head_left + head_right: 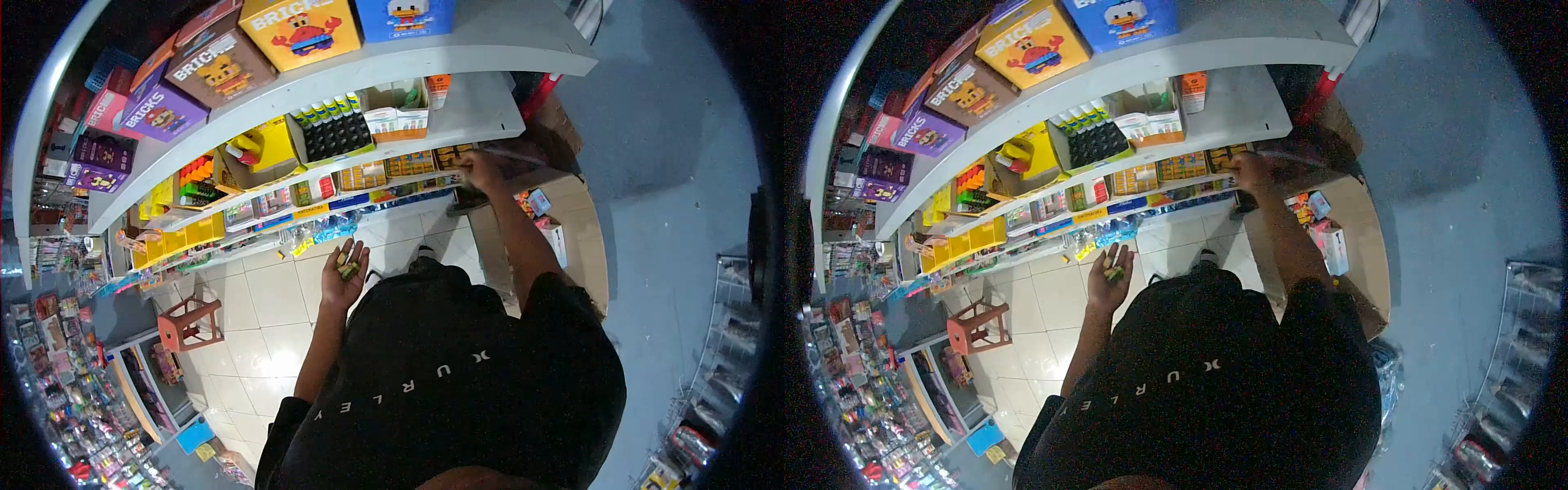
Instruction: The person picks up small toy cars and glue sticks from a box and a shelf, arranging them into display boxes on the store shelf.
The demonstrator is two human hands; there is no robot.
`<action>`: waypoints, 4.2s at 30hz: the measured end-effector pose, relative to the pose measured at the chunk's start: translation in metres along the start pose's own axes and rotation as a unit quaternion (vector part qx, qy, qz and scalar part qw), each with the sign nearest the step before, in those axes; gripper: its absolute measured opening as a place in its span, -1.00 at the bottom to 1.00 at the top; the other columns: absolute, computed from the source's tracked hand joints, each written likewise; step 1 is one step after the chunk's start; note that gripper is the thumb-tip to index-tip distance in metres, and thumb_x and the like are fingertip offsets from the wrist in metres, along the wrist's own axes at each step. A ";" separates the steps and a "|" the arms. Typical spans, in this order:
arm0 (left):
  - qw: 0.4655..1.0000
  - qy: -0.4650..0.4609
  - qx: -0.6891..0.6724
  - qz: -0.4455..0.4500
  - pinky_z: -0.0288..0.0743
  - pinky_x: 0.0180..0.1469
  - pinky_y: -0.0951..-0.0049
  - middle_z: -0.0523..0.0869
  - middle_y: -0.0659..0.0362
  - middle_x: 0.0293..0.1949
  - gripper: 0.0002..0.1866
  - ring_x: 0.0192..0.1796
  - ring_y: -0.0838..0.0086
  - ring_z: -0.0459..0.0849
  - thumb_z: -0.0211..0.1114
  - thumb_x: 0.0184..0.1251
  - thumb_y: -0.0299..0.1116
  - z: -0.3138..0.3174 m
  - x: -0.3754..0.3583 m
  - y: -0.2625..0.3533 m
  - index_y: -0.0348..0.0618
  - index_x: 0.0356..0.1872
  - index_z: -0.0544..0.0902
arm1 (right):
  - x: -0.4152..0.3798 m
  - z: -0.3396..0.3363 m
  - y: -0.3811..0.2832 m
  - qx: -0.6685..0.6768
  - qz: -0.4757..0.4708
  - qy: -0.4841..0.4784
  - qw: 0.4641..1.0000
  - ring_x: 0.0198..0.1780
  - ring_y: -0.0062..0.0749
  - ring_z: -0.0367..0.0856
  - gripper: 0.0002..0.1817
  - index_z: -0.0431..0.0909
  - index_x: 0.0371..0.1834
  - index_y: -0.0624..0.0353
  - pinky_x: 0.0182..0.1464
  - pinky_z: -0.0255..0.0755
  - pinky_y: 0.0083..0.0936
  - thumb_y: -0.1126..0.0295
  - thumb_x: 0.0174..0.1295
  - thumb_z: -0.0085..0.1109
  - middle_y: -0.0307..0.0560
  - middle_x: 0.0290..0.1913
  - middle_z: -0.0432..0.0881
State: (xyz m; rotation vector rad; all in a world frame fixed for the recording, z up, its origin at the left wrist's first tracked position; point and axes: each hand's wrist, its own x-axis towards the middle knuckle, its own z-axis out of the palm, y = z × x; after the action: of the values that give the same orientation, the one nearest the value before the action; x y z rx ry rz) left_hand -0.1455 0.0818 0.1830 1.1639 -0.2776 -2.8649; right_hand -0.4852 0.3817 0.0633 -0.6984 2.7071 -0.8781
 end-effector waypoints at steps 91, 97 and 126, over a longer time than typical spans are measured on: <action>0.964 0.007 -0.210 0.161 0.48 0.27 0.13 0.68 0.12 0.03 -0.68 0.14 0.27 0.63 -0.11 0.55 -0.20 -0.101 -0.057 0.040 -0.08 0.06 0.54 | 0.086 0.200 -0.275 0.083 -0.083 -0.210 0.971 -0.06 -0.33 0.66 -0.59 0.60 0.03 0.16 -0.02 0.51 -0.43 0.24 0.14 0.35 -0.03 -0.05 0.69; 0.961 -0.006 -0.214 0.172 0.47 0.28 0.13 0.69 0.08 0.03 -0.67 0.15 0.24 0.63 -0.10 0.53 -0.19 -0.128 -0.070 0.108 -0.10 0.01 0.59 | 0.116 0.240 -0.292 -0.121 -0.154 -0.023 0.980 0.21 0.01 0.48 -0.58 0.51 0.13 0.10 0.23 0.36 -0.14 0.15 0.25 0.15 0.10 0.18 0.53; 0.968 0.008 -0.187 0.167 0.43 0.31 0.14 0.69 0.11 0.01 -0.71 0.15 0.29 0.62 -0.03 0.50 -0.23 -0.203 -0.089 0.201 -0.11 0.00 0.60 | 0.100 0.239 -0.309 -0.278 -0.135 -0.127 0.942 0.49 0.16 0.08 -0.34 0.19 0.42 0.24 0.51 -0.04 -0.05 0.37 0.20 0.04 0.30 0.46 0.15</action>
State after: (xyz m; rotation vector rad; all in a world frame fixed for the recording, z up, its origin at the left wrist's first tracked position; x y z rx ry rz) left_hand 0.0530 -0.1376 0.1370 0.9612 0.0634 -2.4706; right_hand -0.3764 -0.0058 0.0512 -1.2175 2.6550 -0.0266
